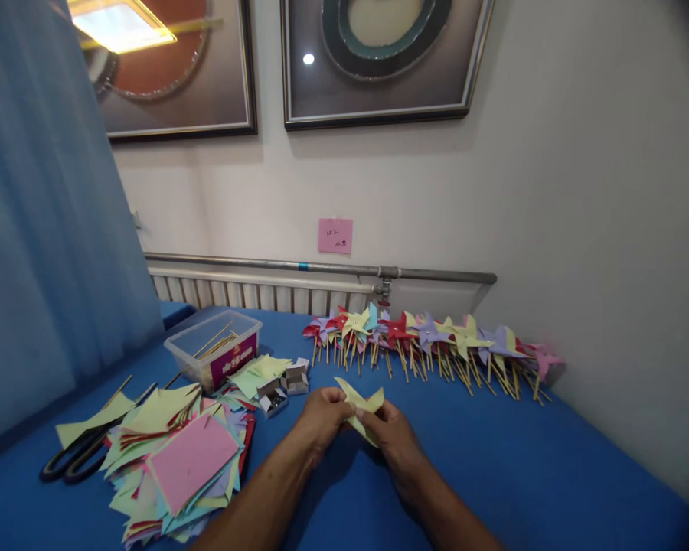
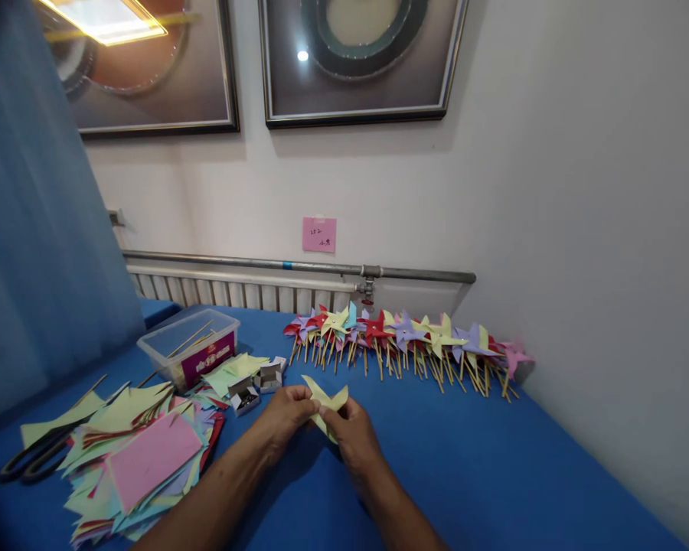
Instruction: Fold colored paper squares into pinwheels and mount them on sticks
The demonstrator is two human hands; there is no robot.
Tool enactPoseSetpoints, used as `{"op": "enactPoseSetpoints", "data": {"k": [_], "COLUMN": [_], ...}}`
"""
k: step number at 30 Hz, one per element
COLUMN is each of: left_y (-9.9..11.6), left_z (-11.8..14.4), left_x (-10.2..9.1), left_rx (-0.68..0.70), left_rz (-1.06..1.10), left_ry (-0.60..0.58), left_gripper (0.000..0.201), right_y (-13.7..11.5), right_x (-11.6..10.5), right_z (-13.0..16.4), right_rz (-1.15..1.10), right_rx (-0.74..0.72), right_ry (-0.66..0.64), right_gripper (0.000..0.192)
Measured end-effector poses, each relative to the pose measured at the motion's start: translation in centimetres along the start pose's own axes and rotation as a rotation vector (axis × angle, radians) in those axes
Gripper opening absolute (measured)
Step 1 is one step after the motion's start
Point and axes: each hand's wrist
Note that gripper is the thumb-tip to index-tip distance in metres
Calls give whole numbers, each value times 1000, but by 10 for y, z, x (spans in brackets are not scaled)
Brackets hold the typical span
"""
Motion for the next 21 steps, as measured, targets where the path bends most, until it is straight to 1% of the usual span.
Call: {"op": "enactPoseSetpoints", "data": {"k": [3, 6, 9, 12, 17, 21], "left_y": [-3, -2, 2, 5, 5, 2], "left_z": [-2, -1, 2, 5, 4, 1], "left_x": [2, 2, 1, -1, -4, -4], "left_rx": [12, 2, -17, -11, 16, 33], "left_rz": [1, 22, 53, 48, -12, -24], "left_ry": [20, 22, 41, 23, 39, 53], "left_gripper": [19, 20, 20, 19, 19, 21], "right_y": [11, 9, 1, -4, -5, -4], "right_x": [-2, -5, -5, -4, -2, -1], "right_z": [-7, -6, 0, 3, 3, 3], "right_rz": [14, 26, -7, -42, -47, -60], "right_rx": [-6, 4, 11, 26, 31, 20], "right_ry": [41, 60, 43, 13, -40, -41], "right_gripper": [43, 39, 35, 31, 29, 32]}}
Point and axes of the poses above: each hand's wrist, its own z-axis away from the middle knuckle, its own x-axis out of the palm, y = z × x, and after that the axes turned 15 degrees about -x, right-handed
